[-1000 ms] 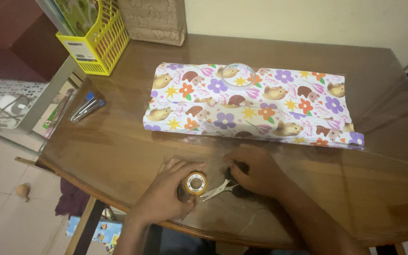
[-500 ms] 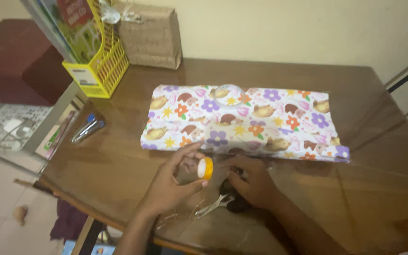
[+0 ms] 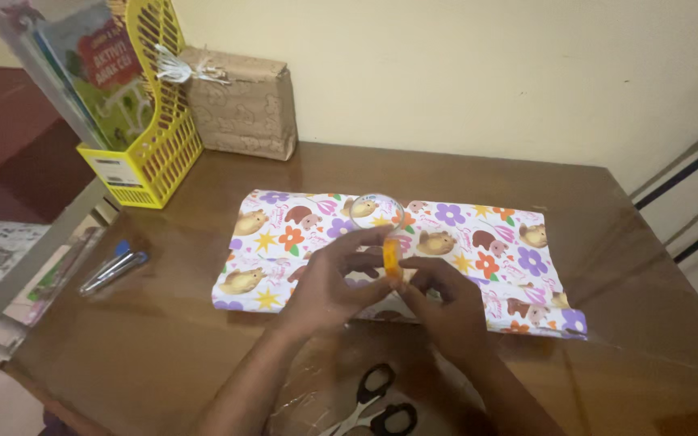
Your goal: The person wraps a rectangular item with patterned wrapping paper on a wooden table. They fold the paper over the item, smooth the edges, and secure the seam with adhesive tape using scissors to cut the tape.
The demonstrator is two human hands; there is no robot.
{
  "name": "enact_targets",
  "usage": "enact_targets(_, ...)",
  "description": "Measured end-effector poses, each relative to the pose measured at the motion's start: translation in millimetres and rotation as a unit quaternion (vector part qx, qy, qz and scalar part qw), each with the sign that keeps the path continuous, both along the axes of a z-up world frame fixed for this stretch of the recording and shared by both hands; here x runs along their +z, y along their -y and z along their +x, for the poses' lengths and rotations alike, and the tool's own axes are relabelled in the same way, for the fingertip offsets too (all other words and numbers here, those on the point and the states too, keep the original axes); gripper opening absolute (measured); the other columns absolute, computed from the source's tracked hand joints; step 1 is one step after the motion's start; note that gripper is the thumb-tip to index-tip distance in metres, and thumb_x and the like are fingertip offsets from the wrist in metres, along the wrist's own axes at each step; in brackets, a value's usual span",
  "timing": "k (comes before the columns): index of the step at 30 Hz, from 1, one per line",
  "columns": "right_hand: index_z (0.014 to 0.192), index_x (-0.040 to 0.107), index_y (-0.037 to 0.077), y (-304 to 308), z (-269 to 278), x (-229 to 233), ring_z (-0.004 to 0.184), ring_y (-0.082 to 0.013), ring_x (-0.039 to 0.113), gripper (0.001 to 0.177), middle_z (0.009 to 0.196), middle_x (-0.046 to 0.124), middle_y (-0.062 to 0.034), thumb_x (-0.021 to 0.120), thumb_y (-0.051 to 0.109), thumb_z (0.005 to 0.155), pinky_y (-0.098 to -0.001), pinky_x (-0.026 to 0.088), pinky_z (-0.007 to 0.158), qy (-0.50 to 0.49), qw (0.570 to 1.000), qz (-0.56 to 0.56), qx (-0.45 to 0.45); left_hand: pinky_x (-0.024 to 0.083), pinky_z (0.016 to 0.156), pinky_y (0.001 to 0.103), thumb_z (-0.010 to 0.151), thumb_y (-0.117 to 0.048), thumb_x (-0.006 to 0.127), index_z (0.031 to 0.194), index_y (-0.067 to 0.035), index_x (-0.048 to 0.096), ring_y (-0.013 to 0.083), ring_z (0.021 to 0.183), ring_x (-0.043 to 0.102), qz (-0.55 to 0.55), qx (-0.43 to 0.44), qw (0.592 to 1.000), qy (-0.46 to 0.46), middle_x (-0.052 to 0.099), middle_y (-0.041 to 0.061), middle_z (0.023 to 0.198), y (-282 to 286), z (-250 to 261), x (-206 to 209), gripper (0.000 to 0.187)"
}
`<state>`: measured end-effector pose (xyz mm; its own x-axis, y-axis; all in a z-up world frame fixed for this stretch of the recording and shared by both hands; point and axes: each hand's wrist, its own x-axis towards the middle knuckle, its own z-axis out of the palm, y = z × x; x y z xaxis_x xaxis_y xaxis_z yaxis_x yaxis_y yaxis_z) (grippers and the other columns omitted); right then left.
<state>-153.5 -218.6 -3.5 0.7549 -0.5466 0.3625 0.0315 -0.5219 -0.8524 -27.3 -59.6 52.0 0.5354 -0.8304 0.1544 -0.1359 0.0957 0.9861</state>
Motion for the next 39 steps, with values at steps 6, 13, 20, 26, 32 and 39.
enact_targets(6, 0.109, 0.079, 0.005, -4, -11, -6, 0.067, -0.0075, 0.06, 0.026, 0.076, 0.072, -0.001, 0.079, 0.016, 0.085, -0.0245, 0.05, 0.06, -0.044, 0.998, 0.04, 0.005, 0.059, 0.084, 0.031, 0.082, -0.015, 0.08, 0.138, -0.008, 0.065, 0.0146, 0.105, 0.071, 0.021, 0.009, 0.999, 0.037, 0.076, 0.009, 0.116, -1, -3, -11, 0.058)
enact_targets(13, 0.105, 0.077, 0.004, -19, -16, -1, 0.074, -0.0094, 0.07, 0.021, 0.084, 0.079, -0.0048, 0.073, 0.019, 0.091, -0.0264, 0.056, 0.066, -0.052, 0.993, 0.085, 0.059, 0.059, 0.085, 0.031, 0.088, -0.016, 0.075, 0.138, 0.001, 0.061, 0.0132, 0.096, 0.07, -0.046, -0.02, 0.996, -0.074, 0.077, 0.01, 0.107, 0, -6, -39, 0.055)
enact_targets(20, 0.105, 0.074, 0.005, -14, -18, -4, 0.069, -0.0116, 0.069, 0.019, 0.076, 0.075, -0.0064, 0.072, 0.019, 0.092, -0.0278, 0.055, 0.064, -0.033, 0.997, 0.002, 0.075, 0.056, 0.092, 0.031, 0.094, -0.017, 0.067, 0.139, 0.002, 0.06, 0.0136, 0.104, 0.069, -0.066, -0.025, 0.995, -0.077, 0.076, 0.01, 0.114, 6, -9, -57, 0.05)
enact_targets(26, 0.109, 0.072, 0.005, -13, -20, -5, 0.075, -0.0119, 0.072, 0.019, 0.084, 0.078, -0.0061, 0.068, 0.017, 0.094, -0.0277, 0.056, 0.068, 0.011, 0.994, -0.018, 0.103, 0.057, 0.09, 0.03, 0.094, -0.025, 0.068, 0.135, -0.002, 0.066, 0.0144, 0.102, 0.071, -0.053, 0.018, 0.997, 0.051, 0.077, 0.011, 0.113, 5, -10, -53, 0.047)
enact_targets(32, 0.105, 0.074, 0.006, -12, -21, -7, 0.068, -0.0142, 0.071, 0.017, 0.075, 0.076, -0.0063, 0.07, 0.018, 0.093, -0.0293, 0.055, 0.063, -0.028, 0.996, -0.007, 0.081, 0.057, 0.085, 0.031, 0.094, -0.029, 0.065, 0.134, -0.005, 0.067, 0.0162, 0.095, 0.072, -0.04, 0.036, 0.991, 0.126, 0.077, 0.013, 0.107, 2, -9, -53, 0.046)
enact_targets(39, 0.107, 0.072, 0.005, -11, -20, -9, 0.07, -0.0149, 0.072, 0.02, 0.079, 0.075, -0.0066, 0.069, 0.017, 0.091, -0.03, 0.055, 0.065, -0.009, 0.995, -0.07, 0.072, 0.059, 0.08, 0.03, 0.096, -0.032, 0.065, 0.132, -0.008, 0.072, 0.0141, 0.088, 0.073, -0.004, 0.068, 0.992, 0.104, 0.08, 0.011, 0.103, 2, -8, -49, 0.044)
